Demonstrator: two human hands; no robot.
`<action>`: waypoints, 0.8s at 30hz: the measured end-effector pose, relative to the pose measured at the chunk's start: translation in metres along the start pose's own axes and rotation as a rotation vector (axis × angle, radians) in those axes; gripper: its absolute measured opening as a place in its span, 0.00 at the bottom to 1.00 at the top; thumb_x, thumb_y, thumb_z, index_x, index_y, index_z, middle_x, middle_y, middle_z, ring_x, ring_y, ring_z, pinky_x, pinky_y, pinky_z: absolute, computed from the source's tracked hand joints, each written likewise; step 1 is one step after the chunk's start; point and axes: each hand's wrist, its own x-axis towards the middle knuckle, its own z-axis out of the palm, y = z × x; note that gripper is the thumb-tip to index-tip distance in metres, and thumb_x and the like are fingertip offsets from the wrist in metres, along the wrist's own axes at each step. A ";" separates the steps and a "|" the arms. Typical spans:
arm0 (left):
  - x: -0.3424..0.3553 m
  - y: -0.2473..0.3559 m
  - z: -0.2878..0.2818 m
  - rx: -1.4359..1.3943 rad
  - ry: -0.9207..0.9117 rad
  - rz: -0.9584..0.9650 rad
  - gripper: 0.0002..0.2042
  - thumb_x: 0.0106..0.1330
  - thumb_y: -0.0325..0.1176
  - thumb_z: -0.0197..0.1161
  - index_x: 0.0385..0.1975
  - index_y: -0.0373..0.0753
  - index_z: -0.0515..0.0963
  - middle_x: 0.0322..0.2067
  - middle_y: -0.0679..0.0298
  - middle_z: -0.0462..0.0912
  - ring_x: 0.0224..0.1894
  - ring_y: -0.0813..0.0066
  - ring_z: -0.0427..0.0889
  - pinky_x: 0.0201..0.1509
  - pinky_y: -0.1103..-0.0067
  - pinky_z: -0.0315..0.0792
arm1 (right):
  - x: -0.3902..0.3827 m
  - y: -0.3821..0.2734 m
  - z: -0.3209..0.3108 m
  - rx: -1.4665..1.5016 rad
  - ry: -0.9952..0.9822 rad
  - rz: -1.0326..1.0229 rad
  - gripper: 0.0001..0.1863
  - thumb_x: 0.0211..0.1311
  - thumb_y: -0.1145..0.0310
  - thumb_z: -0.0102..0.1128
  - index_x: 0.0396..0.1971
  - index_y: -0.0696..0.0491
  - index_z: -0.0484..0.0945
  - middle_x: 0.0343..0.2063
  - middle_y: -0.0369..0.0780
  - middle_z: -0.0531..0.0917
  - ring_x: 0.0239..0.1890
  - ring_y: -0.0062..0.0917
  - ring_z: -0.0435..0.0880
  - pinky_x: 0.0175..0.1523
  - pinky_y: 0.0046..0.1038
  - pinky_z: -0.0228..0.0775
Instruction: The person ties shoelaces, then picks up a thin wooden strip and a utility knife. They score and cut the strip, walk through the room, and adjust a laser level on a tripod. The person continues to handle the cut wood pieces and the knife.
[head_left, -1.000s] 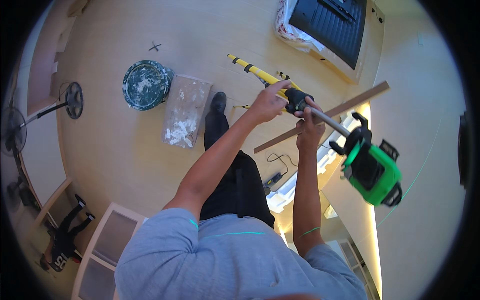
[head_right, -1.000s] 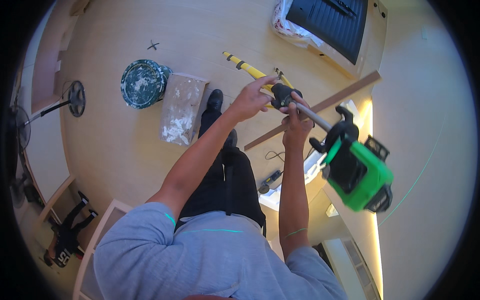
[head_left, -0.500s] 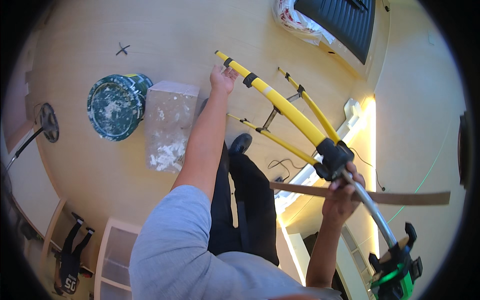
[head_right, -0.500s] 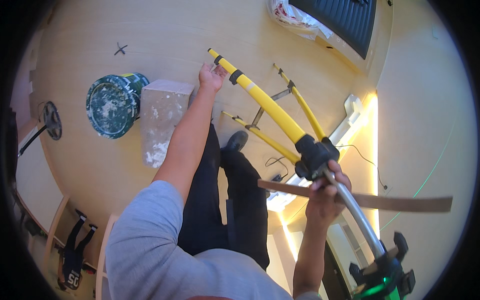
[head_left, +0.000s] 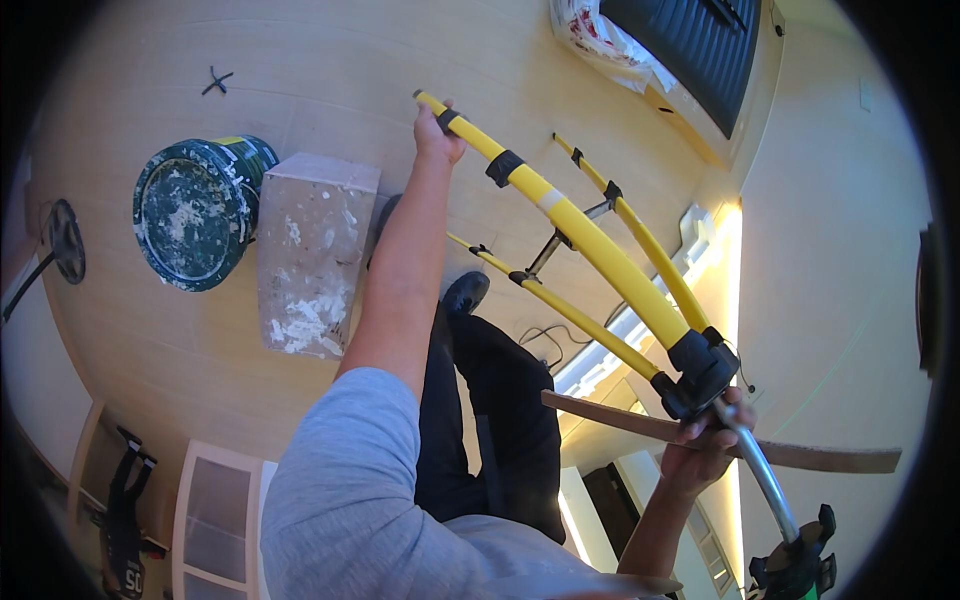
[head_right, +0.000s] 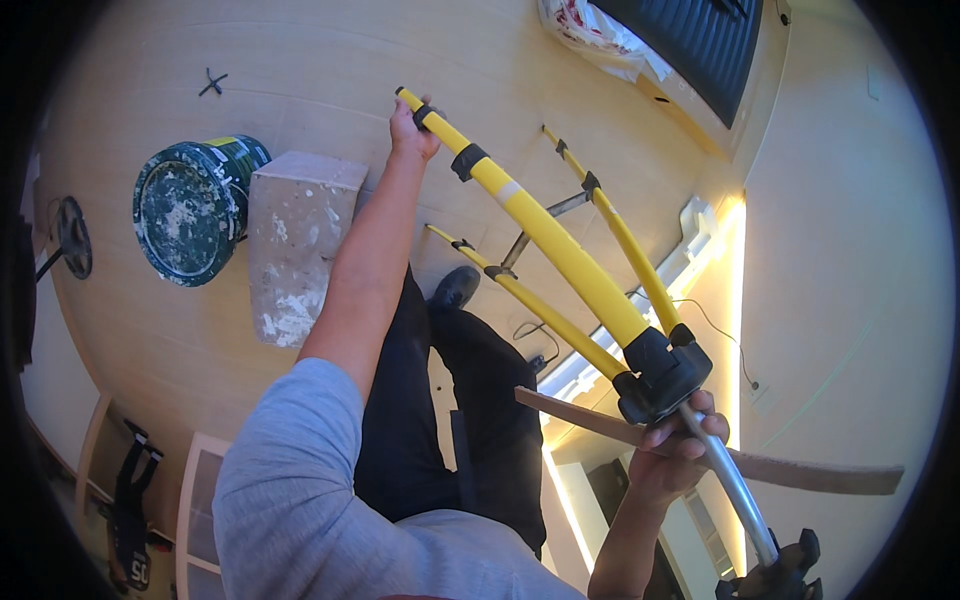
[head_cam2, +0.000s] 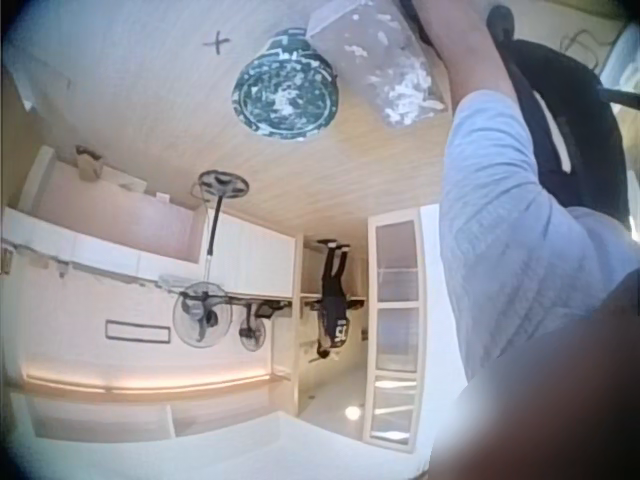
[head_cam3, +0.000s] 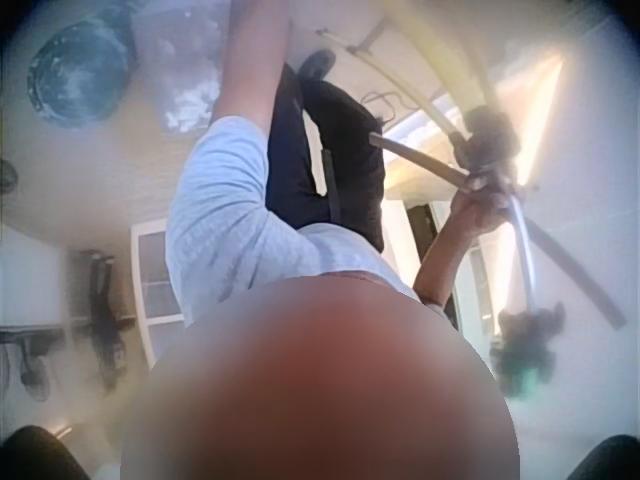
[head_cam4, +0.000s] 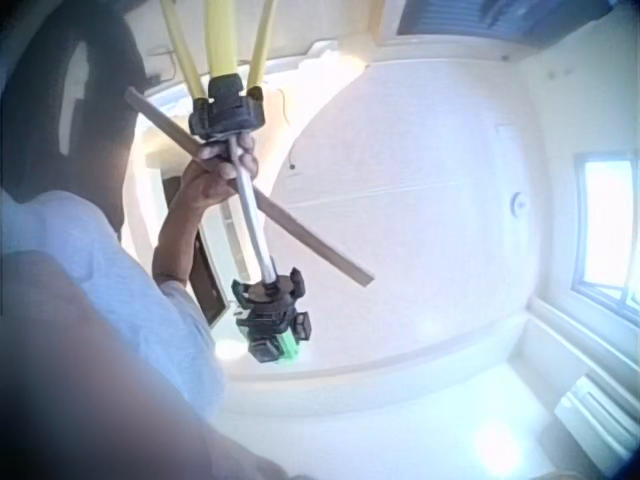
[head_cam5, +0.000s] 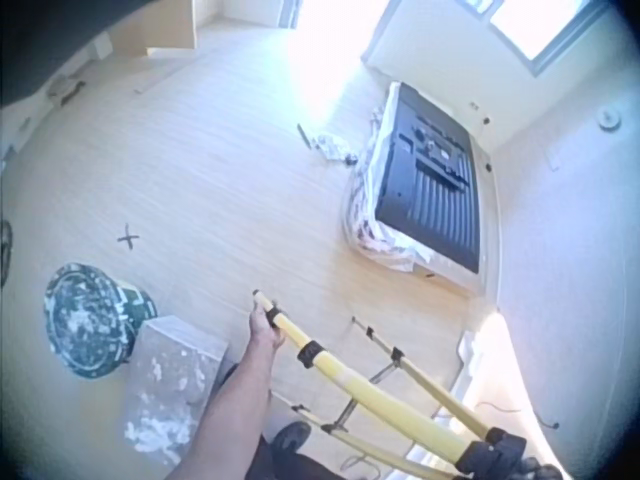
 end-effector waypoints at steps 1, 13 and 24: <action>-0.001 0.001 0.003 0.017 0.065 -0.032 0.30 0.78 0.62 0.37 0.42 0.37 0.73 0.30 0.60 0.74 0.27 0.64 0.74 0.36 0.64 0.74 | 0.001 0.000 -0.001 0.012 -0.013 0.000 0.19 0.71 0.59 0.63 0.57 0.49 0.76 0.62 0.48 0.76 0.30 0.21 0.86 0.38 0.18 0.82; 0.000 0.028 0.025 0.841 0.344 -0.056 0.19 0.70 0.52 0.62 0.43 0.40 0.78 0.32 0.62 0.79 0.33 0.70 0.79 0.34 0.73 0.74 | -0.003 0.005 -0.005 0.020 0.004 -0.010 0.22 0.67 0.57 0.65 0.57 0.48 0.75 0.61 0.48 0.77 0.29 0.22 0.86 0.39 0.21 0.83; 0.059 0.055 0.004 0.726 0.353 -0.288 0.11 0.70 0.45 0.66 0.40 0.45 0.78 0.32 0.64 0.82 0.30 0.67 0.81 0.35 0.64 0.75 | 0.001 0.001 -0.004 0.129 -0.048 0.051 0.19 0.65 0.61 0.69 0.54 0.49 0.78 0.57 0.45 0.79 0.30 0.26 0.88 0.37 0.23 0.86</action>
